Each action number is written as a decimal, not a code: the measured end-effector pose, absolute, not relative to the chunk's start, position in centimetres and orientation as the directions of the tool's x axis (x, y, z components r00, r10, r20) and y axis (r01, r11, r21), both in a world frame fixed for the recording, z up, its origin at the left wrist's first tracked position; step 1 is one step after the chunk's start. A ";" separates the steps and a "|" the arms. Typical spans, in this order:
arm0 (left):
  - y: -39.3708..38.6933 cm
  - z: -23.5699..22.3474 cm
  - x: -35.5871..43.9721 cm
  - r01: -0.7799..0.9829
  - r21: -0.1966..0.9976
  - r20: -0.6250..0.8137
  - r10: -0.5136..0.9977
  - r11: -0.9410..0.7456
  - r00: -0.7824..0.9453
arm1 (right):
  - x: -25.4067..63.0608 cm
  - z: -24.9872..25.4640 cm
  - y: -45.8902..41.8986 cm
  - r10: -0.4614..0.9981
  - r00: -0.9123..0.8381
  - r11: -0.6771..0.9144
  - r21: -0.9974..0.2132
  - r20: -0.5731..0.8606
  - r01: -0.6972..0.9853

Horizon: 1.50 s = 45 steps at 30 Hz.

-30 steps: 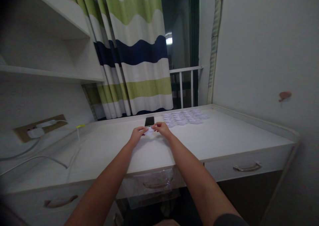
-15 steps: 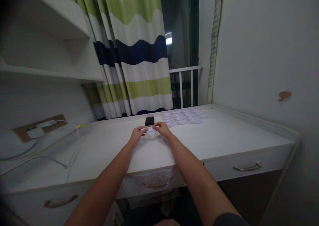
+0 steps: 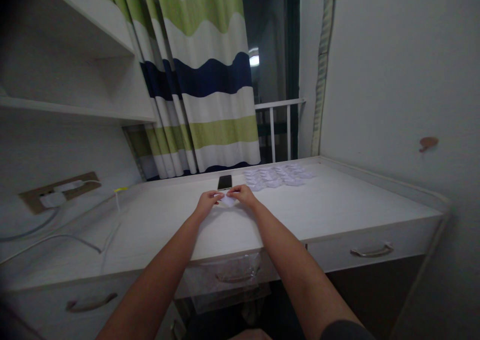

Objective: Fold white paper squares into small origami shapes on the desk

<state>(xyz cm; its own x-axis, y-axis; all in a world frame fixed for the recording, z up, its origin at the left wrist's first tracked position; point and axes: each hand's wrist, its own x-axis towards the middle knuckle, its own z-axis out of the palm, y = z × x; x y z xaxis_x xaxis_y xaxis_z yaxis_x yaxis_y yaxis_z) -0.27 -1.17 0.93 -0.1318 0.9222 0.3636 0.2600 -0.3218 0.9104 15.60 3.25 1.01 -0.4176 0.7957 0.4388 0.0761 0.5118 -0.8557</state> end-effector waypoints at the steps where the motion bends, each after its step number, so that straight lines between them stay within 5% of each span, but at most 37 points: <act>1: -1.2 1.0 -0.3 0.262 0.911 0.362 0.923 -0.320 -0.131 | 15.6 1.0 3.3 0.793 -0.419 0.517 -0.853 0.443 0.077; 34: -1.4 1.3 -0.2 0.105 0.940 0.340 0.922 -0.325 -0.186 | 15.7 1.3 3.3 0.814 -0.332 0.524 -0.850 0.477 0.063; 45: -0.9 1.1 -0.8 0.046 0.929 0.361 0.872 -0.368 -0.331 | 15.9 0.9 4.3 0.841 -0.250 0.489 -0.872 0.479 -0.025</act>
